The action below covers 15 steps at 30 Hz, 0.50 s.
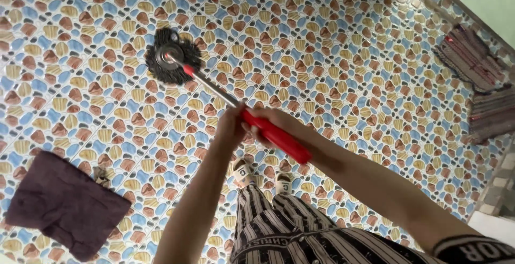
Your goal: The person uses a red-handled spin mop to clean a patterned tiled floor. They repeatedly press down and twist the mop head to spin it, then push it across the floor in short strokes, moving around a small area near a dark cloth and stacked mats.
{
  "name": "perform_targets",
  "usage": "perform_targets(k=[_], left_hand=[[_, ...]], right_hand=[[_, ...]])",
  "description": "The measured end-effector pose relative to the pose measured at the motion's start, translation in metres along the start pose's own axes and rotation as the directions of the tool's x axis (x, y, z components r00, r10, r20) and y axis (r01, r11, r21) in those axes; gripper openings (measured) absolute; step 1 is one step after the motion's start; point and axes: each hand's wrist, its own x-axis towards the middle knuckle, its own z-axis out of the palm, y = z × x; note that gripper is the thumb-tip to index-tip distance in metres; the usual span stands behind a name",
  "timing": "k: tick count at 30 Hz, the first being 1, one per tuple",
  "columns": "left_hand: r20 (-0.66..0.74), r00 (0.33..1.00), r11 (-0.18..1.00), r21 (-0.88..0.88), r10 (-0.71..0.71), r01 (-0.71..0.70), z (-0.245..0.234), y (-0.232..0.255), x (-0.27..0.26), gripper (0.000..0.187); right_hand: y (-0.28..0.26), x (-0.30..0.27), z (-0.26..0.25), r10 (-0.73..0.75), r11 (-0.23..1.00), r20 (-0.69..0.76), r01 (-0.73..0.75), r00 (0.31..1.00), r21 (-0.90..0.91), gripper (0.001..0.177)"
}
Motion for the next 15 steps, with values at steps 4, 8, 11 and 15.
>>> perform_targets(k=[4, 8, 11, 15], left_hand=[[-0.276, 0.954, 0.993, 0.046, 0.113, -0.105, -0.001, 0.023, 0.008, 0.022], [-0.467, 0.826, 0.937, 0.293, 0.315, -0.191, -0.05, -0.007, 0.055, 0.021], [-0.547, 0.759, 0.93, 0.292, 0.354, -0.224, -0.056, -0.05, 0.058, 0.025], [-0.562, 0.808, 0.964, 0.263, 0.18, -0.032, -0.096, -0.119, 0.078, 0.047]], right_hand=[[-0.012, 0.06, 0.0, -0.09, 0.963, 0.036, 0.097, 0.995, -0.25, 0.028], [-0.006, 0.087, -0.027, -0.106, 0.925, 0.097, 0.134, 0.99, -0.356, 0.029], [0.017, 0.054, -0.059, -0.089, 0.925, 0.078, 0.111, 0.993, -0.363, 0.032], [0.027, -0.021, -0.13, -0.002, 0.926, 0.088, 0.035, 0.996, -0.375, 0.031]])
